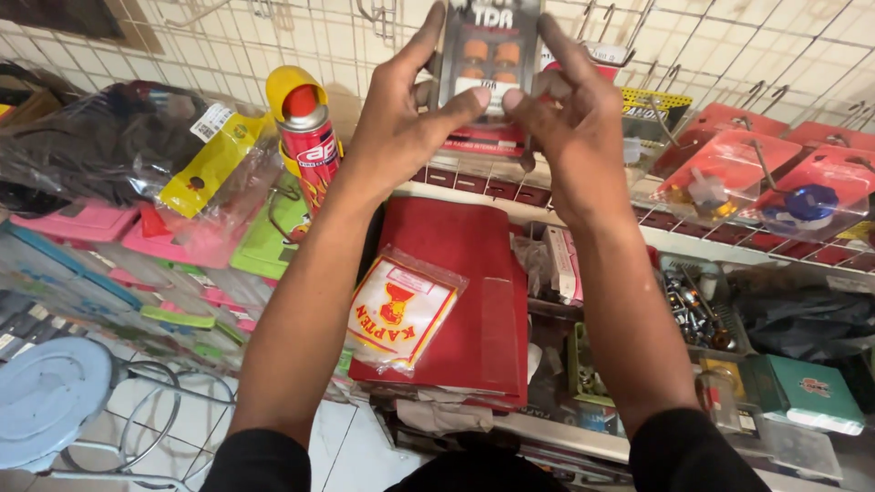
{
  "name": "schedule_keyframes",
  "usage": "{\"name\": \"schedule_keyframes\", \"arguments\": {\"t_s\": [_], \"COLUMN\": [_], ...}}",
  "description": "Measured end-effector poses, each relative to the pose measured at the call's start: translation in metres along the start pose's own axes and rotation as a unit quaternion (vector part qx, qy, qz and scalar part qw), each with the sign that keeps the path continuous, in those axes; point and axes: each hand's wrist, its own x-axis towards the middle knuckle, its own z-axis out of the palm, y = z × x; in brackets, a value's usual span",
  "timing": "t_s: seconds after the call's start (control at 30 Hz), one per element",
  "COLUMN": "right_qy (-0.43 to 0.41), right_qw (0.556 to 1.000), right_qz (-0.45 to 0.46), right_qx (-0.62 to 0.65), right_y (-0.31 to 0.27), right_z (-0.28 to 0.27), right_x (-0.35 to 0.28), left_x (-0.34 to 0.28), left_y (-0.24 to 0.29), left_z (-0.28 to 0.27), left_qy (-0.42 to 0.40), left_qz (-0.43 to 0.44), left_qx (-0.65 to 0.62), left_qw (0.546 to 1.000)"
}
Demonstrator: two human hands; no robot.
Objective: The person repeatedly picks up packaged automotive parts from a glass display counter and hangs them on a wall-mounted grid rack. They handle various items including brake pads, lights, and other accessories, moving them one by one from the counter to the display hooks.
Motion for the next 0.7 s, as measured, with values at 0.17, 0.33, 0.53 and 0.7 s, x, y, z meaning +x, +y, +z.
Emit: {"name": "schedule_keyframes", "arguments": {"t_s": [0.17, 0.33, 0.53, 0.7], "right_qy": [0.003, -0.011, 0.016, 0.089], "right_qw": [0.997, 0.991, 0.951, 0.901], "right_qz": [0.013, -0.043, -0.168, -0.162], "right_qx": [-0.070, -0.123, -0.260, -0.393], "right_y": [0.039, 0.087, 0.118, 0.138], "right_z": [0.001, -0.001, 0.003, 0.012], "right_x": [-0.005, -0.002, 0.005, 0.011], "left_x": [-0.013, -0.016, -0.011, -0.010], "left_y": [-0.042, -0.085, -0.103, -0.107], "left_z": [-0.005, -0.016, -0.013, -0.002], "left_qy": [0.001, -0.013, 0.031, 0.084], "left_qz": [-0.046, 0.074, 0.069, 0.051], "left_qx": [0.006, 0.164, 0.261, 0.327], "left_qw": [0.999, 0.984, 0.962, 0.940]}}
